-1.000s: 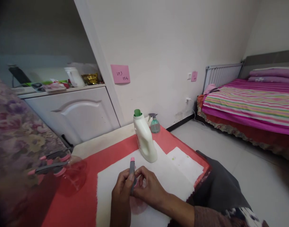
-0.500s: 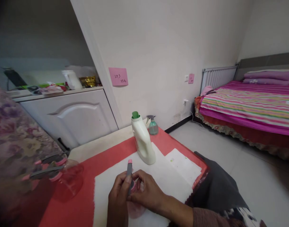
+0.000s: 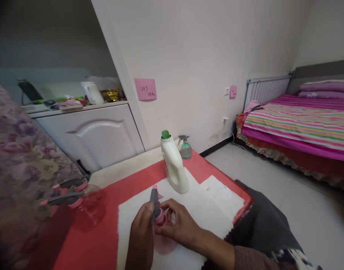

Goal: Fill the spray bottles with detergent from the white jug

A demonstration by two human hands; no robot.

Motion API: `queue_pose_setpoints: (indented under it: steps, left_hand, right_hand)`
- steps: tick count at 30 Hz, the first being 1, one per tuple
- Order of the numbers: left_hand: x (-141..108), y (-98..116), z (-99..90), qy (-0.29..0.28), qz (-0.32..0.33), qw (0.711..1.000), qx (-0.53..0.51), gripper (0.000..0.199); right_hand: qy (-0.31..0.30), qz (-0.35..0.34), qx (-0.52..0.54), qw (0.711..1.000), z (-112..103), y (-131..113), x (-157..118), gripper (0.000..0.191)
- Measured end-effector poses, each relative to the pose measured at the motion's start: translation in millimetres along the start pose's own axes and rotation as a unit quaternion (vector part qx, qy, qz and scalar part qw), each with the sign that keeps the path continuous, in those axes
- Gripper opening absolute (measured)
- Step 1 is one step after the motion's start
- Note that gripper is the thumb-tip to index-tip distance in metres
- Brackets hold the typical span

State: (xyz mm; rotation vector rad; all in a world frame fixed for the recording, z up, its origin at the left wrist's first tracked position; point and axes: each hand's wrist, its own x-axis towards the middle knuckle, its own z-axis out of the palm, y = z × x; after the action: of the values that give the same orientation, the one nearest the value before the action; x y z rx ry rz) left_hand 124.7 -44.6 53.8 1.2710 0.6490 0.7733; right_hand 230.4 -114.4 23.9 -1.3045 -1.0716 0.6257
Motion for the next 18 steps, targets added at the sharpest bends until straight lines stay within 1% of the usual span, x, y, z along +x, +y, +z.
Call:
queue_pose_setpoints:
  steps: [4,7,9,10,13,15,18]
  left_hand:
    - [1.7,7.3,-3.5,0.029,0.021,0.999,0.018,0.031]
    - [5.4,0.6,-11.6,0.069,0.049,0.996,0.03,0.034]
    - [8.0,-9.3,-20.6,0.092,0.088,0.99,0.062,0.037]
    - [9.0,-14.7,-25.9,0.099,0.118,0.984,0.091,0.036]
    - [10.0,-25.6,-41.9,0.116,0.211,0.951,0.192,0.033]
    - [8.3,-23.6,-48.5,0.107,0.239,0.937,0.231,0.03]
    - [0.3,-3.6,-48.2,0.079,0.228,0.942,0.234,0.028]
  right_hand:
    - [0.006,0.017,-0.019,1.0,1.9,-1.5,0.1,0.04]
    - [0.008,0.021,-0.029,0.999,2.1,-2.7,0.4,0.041]
    - [0.007,0.02,-0.035,0.999,2.3,-2.3,0.3,0.041]
    - [0.007,0.019,-0.038,0.999,2.4,-1.7,0.1,0.041]
    - [0.007,0.014,-0.044,0.999,2.8,1.5,-0.5,0.04]
    - [0.005,0.008,-0.045,0.999,2.9,3.5,-0.7,0.038]
    - [0.004,-0.003,-0.048,0.999,2.6,4.2,-0.5,0.035]
